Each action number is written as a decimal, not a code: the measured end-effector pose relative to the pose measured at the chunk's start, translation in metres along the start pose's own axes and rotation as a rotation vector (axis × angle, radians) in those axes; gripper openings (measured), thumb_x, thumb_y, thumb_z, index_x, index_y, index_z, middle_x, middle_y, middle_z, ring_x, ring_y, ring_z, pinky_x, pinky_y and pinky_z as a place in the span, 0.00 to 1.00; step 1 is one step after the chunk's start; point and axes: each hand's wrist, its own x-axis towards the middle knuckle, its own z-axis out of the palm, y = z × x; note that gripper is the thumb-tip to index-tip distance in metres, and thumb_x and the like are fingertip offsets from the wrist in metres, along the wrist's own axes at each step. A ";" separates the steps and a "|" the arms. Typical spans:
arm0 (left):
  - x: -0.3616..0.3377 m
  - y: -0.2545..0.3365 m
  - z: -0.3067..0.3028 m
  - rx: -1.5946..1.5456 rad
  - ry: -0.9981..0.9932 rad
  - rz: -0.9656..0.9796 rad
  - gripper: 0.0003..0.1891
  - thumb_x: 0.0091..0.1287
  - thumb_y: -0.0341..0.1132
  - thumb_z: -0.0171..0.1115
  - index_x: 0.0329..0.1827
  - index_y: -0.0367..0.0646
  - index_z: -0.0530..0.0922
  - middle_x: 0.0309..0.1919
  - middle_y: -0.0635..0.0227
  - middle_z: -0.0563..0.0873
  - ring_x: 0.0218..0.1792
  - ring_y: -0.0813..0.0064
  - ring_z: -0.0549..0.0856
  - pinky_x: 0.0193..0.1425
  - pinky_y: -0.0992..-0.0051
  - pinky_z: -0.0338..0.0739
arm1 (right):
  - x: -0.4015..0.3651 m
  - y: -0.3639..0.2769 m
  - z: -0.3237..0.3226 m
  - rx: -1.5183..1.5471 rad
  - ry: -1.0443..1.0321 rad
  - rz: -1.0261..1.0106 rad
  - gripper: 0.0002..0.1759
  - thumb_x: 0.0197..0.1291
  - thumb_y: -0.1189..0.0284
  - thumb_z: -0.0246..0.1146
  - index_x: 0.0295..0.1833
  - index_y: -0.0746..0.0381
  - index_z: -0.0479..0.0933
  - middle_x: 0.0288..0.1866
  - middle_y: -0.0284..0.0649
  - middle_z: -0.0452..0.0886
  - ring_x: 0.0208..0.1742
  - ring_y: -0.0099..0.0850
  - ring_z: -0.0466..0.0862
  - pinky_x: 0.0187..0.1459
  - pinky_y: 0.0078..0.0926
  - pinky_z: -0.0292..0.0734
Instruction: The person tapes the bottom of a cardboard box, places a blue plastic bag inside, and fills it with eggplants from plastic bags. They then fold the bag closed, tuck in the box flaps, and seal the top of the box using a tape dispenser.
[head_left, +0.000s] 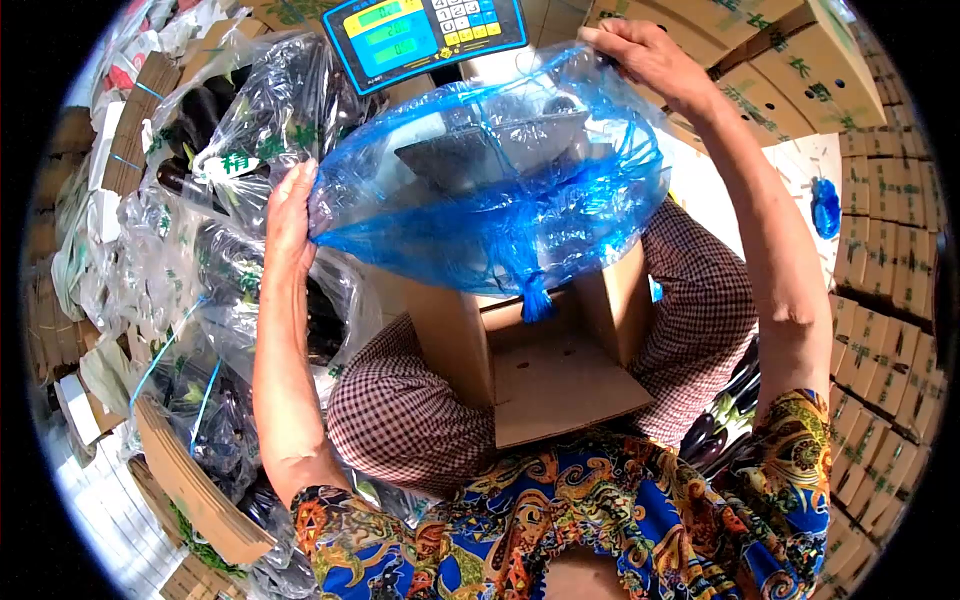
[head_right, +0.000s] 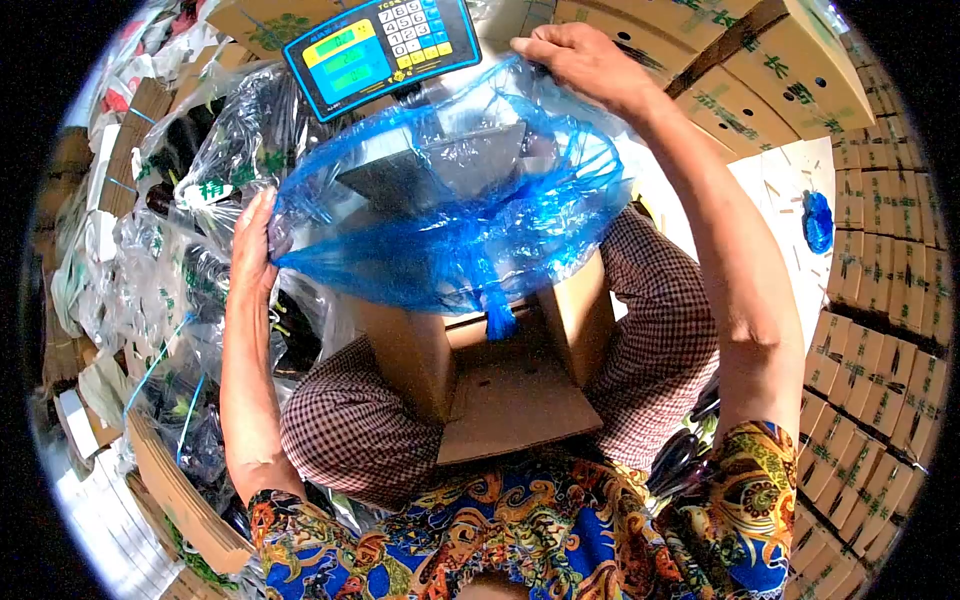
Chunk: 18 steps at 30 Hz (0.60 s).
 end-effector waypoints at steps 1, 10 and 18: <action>0.006 -0.006 -0.006 0.050 0.006 0.004 0.09 0.73 0.40 0.58 0.41 0.45 0.79 0.30 0.78 0.82 0.29 0.87 0.78 0.33 0.83 0.73 | 0.007 0.009 0.012 -0.066 0.109 -0.013 0.21 0.65 0.53 0.59 0.33 0.61 0.79 0.23 0.40 0.77 0.28 0.34 0.78 0.35 0.32 0.73; 0.038 -0.106 -0.061 0.384 0.019 0.049 0.09 0.69 0.38 0.59 0.36 0.43 0.80 0.30 0.77 0.81 0.32 0.84 0.76 0.38 0.78 0.72 | -0.067 -0.022 0.030 -0.339 0.293 -0.511 0.10 0.63 0.66 0.62 0.41 0.62 0.75 0.34 0.46 0.79 0.37 0.46 0.82 0.38 0.39 0.78; -0.022 -0.019 -0.025 0.738 0.330 0.489 0.11 0.66 0.33 0.61 0.48 0.39 0.81 0.35 0.65 0.85 0.37 0.74 0.82 0.45 0.74 0.76 | -0.104 -0.019 0.097 -0.463 -0.453 -0.089 0.16 0.55 0.73 0.65 0.48 0.66 0.74 0.41 0.52 0.80 0.44 0.52 0.82 0.45 0.45 0.80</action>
